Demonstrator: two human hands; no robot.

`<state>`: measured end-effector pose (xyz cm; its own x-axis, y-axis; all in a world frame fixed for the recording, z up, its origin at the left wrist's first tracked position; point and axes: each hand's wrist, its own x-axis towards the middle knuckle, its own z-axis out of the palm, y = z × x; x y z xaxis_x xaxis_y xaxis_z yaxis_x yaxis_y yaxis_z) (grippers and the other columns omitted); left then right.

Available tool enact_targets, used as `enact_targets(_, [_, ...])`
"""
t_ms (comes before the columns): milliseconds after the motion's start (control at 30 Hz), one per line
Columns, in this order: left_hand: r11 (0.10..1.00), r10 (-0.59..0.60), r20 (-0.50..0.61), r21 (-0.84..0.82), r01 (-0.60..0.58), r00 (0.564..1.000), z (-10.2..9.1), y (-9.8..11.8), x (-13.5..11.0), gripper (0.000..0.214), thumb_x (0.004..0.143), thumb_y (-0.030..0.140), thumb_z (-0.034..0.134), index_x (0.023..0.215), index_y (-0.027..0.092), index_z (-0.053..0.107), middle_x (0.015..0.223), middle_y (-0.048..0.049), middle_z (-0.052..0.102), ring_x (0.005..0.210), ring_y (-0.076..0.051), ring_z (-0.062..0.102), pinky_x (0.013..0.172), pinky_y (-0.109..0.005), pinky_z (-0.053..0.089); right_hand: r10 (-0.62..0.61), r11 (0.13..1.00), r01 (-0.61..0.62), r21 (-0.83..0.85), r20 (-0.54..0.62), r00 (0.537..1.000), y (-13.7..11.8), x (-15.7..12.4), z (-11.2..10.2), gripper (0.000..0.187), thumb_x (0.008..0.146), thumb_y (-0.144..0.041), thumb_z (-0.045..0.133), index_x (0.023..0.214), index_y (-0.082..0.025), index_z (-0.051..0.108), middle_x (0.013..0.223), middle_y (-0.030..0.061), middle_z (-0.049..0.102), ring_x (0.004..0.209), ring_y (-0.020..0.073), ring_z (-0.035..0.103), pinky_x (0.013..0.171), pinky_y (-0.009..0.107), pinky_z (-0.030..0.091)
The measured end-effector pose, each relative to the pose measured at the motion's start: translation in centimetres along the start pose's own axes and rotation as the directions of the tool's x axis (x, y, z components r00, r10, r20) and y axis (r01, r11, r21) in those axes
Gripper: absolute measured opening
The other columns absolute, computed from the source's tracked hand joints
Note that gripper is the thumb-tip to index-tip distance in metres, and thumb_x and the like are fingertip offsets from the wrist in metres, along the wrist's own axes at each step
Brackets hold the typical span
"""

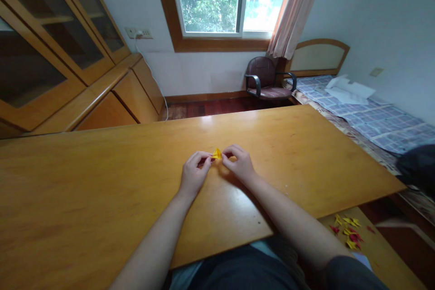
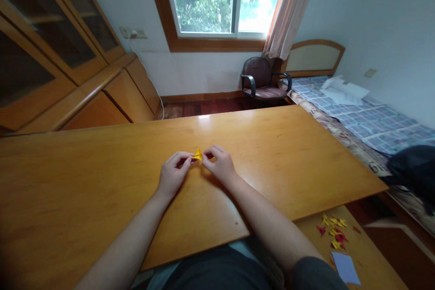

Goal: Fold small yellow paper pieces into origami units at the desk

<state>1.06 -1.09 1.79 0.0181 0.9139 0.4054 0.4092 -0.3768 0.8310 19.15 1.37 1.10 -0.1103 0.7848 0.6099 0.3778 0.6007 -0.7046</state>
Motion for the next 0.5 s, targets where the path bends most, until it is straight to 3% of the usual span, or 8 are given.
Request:
enact_targets(200, [0.977, -0.091, 0.034, -0.192, 0.096, 0.995, 0.53, -0.82, -0.11, 0.016, 0.09, 0.033, 0.058, 0.085, 0.019, 0.065, 0.109, -0.0088, 0.073, 0.09, -0.019, 0.073, 0.085, -0.034, 0.061, -0.074, 0.996, 0.075, -0.047, 0.018, 0.997, -0.45, -0.09, -0.11, 0.009, 0.084, -0.016, 0.061, 0.077, -0.021, 0.064, 0.077, 0.003, 0.067, 0.071, 0.0152, 0.065, 0.068, 0.026, 0.054])
enact_targets(500, [0.931, -0.173, 0.075, -0.312, 0.188, 0.982, 1.01, -0.84, -0.18, 0.019, 0.088, 0.036, 0.063, 0.094, 0.018, 0.064, 0.105, -0.0097, 0.076, 0.092, -0.021, 0.075, 0.088, -0.038, 0.061, -0.152, 0.978, 0.161, -0.136, 0.077, 0.985, -0.4, -0.33, -0.16, 0.008, 0.086, -0.017, 0.06, 0.084, -0.022, 0.067, 0.083, 0.0041, 0.07, 0.075, 0.0149, 0.066, 0.071, 0.026, 0.055])
